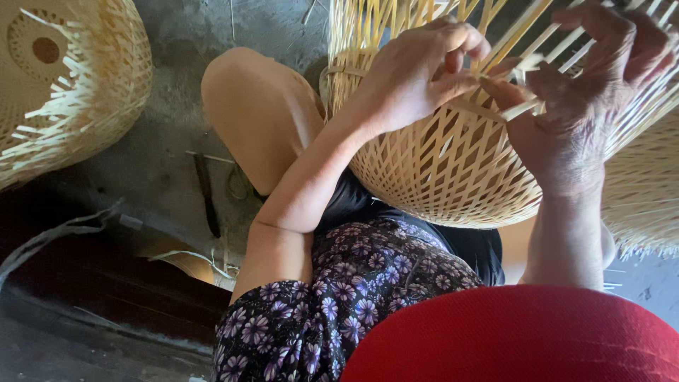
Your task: The person weaves bamboo strips into a basket structure by hand, overlapping and tucking the pieces to form a lattice pattern.
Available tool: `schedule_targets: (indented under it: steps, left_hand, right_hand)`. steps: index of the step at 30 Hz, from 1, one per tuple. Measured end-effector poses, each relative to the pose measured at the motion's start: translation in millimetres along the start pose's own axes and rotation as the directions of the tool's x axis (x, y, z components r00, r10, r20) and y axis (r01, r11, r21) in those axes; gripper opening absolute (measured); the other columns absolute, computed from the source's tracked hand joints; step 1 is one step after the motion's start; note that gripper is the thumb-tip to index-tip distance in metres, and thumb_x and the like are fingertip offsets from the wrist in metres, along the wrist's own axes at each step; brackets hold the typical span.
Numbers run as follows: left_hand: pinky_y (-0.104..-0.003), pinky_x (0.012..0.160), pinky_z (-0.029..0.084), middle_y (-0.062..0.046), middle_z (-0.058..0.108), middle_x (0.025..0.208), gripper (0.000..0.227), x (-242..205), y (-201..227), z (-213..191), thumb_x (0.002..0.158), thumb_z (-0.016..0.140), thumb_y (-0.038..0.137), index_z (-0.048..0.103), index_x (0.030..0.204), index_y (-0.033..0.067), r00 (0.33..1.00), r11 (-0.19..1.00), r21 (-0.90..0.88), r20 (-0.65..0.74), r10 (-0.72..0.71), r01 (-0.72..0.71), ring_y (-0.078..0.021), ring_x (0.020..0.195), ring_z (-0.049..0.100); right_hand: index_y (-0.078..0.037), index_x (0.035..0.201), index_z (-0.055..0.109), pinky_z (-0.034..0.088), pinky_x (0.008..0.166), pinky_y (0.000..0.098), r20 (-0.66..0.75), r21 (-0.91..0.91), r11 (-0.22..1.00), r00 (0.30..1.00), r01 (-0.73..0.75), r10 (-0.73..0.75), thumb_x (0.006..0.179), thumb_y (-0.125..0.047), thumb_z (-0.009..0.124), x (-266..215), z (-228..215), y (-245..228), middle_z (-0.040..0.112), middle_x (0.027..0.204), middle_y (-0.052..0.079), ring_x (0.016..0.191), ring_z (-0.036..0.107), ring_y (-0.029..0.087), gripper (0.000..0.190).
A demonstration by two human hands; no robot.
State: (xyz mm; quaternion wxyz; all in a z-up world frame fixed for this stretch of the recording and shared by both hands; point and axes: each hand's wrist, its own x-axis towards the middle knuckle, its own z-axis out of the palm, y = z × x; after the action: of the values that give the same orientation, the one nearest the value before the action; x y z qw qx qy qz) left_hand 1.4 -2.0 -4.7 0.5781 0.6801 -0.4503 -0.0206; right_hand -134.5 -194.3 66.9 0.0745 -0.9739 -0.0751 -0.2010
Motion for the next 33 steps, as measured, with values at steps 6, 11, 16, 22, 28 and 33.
schedule_targets:
  steps: [6, 11, 16, 22, 28, 33]
  left_hand:
    - [-0.024, 0.058, 0.052, -0.001, 0.069, 0.094, 0.018, -13, -11, -12, 0.095, 0.084, 0.010, 0.067, 0.099, 0.0078, 0.998, 0.990, -0.139, 0.064, -0.023, 0.032, -0.0075, 0.069, 0.065]
    - [-0.023, 0.063, 0.057, -0.001, 0.069, 0.093, 0.017, -12, -11, -13, 0.096, 0.082, 0.005, 0.066, 0.103, 0.0075, 1.000, 0.973, -0.230, 0.002, 0.028, -0.026, -0.0062, 0.075, 0.069]
    - [-0.023, 0.064, 0.059, -0.002, 0.071, 0.085, 0.023, -16, -6, -2, 0.092, 0.078, 0.000, 0.065, 0.110, 0.0057, 0.995, 0.969, -0.232, -0.042, -0.095, 0.082, -0.0074, 0.073, 0.069]
    - [-0.019, 0.073, 0.062, -0.002, 0.070, 0.102, 0.015, -43, 8, -11, 0.109, 0.068, 0.005, 0.060, 0.121, 0.0075, 0.971, 0.992, -0.116, -0.232, -0.065, 0.039, -0.0064, 0.088, 0.074]
    - [-0.022, 0.076, 0.063, -0.003, 0.072, 0.100, 0.011, -108, 41, -11, 0.110, 0.067, 0.007, 0.062, 0.120, 0.0079, 0.899, 0.844, -0.340, 0.009, -0.437, 0.414, -0.0090, 0.080, 0.072]
    - [-0.032, 0.111, 0.055, -0.013, 0.064, 0.140, 0.045, -134, 59, -9, 0.109, 0.062, 0.005, 0.043, 0.150, 0.0068, 0.816, 0.459, -0.739, 0.212, -0.538, 0.494, -0.0191, 0.130, 0.063]
  right_hand:
    - [0.003, 0.122, 0.066, 0.030, 0.127, 0.0444, 0.179, 0.069, 0.997, 0.983, 0.034, -0.046, 0.098, -0.016, 0.080, -3, 14, 23, 0.037, 0.160, 0.019, 0.153, 0.029, 0.033, 0.034]
    - [0.006, 0.119, 0.069, 0.033, 0.127, 0.0487, 0.193, 0.417, 0.903, 0.981, -0.107, 0.028, 0.094, -0.011, 0.088, 28, 19, 12, 0.039, 0.159, 0.025, 0.153, 0.033, 0.037, 0.036]
    - [0.003, 0.134, 0.063, 0.044, 0.123, 0.0416, 0.045, 0.540, 0.841, 0.999, -0.028, 0.004, 0.094, -0.005, 0.089, 33, 13, -12, 0.046, 0.150, 0.022, 0.140, 0.045, 0.038, 0.049]
    - [0.000, 0.151, 0.046, 0.043, 0.125, 0.0412, -0.181, 0.246, 0.960, 0.967, -0.131, 0.179, 0.096, 0.010, 0.080, -34, -1, -15, 0.058, 0.147, 0.019, 0.138, 0.056, 0.033, 0.065]
    - [-0.012, 0.116, 0.064, 0.046, 0.115, 0.0472, 0.091, 0.210, 0.947, 0.969, -0.242, 0.228, 0.092, -0.013, 0.090, -114, 21, -70, 0.066, 0.117, 0.002, 0.114, 0.064, 0.019, 0.036]
    - [-0.020, 0.106, 0.070, 0.033, 0.099, 0.0458, 0.038, 0.023, 0.997, 0.997, -0.074, 0.073, 0.094, -0.020, 0.091, -113, 49, -100, 0.061, 0.109, 0.000, 0.112, 0.052, 0.025, 0.024]
